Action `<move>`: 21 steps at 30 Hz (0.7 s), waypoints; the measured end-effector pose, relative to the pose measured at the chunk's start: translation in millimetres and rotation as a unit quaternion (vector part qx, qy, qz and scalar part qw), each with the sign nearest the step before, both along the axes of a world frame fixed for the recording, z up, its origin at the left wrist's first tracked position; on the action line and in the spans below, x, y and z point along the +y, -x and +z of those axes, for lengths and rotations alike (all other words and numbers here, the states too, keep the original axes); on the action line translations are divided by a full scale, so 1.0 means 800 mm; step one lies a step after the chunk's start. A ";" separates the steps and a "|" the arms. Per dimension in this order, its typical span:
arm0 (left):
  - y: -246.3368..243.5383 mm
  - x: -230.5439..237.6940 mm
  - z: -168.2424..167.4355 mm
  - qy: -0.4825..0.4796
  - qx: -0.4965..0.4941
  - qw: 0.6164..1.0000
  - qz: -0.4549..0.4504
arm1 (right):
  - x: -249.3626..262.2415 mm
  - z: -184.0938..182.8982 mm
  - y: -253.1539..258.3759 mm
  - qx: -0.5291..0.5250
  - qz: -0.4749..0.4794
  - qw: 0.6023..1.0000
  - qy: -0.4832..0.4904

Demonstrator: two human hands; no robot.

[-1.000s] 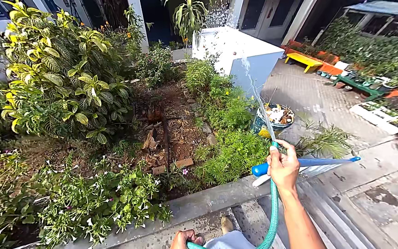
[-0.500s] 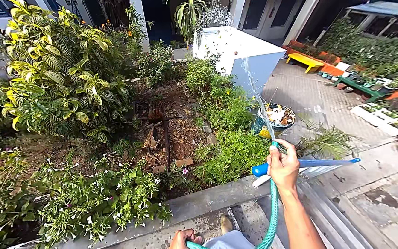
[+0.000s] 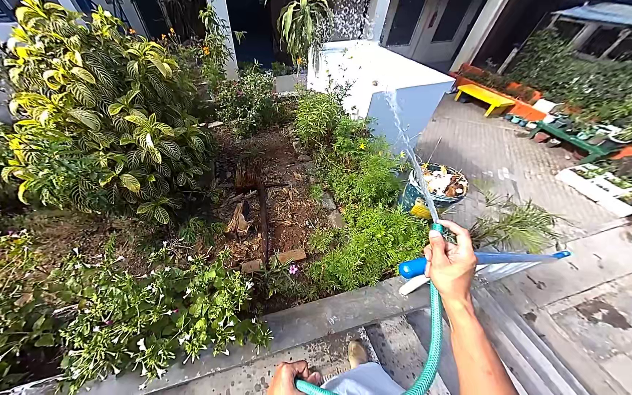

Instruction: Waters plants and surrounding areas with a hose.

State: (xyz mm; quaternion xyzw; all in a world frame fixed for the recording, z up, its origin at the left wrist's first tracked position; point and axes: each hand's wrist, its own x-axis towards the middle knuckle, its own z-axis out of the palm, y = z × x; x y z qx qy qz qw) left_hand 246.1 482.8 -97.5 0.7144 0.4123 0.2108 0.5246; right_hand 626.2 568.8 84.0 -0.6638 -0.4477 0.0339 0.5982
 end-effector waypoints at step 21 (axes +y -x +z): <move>-0.002 0.000 0.002 0.004 -0.001 1.000 -0.004 | -0.004 0.006 -0.001 0.005 -0.004 1.000 0.018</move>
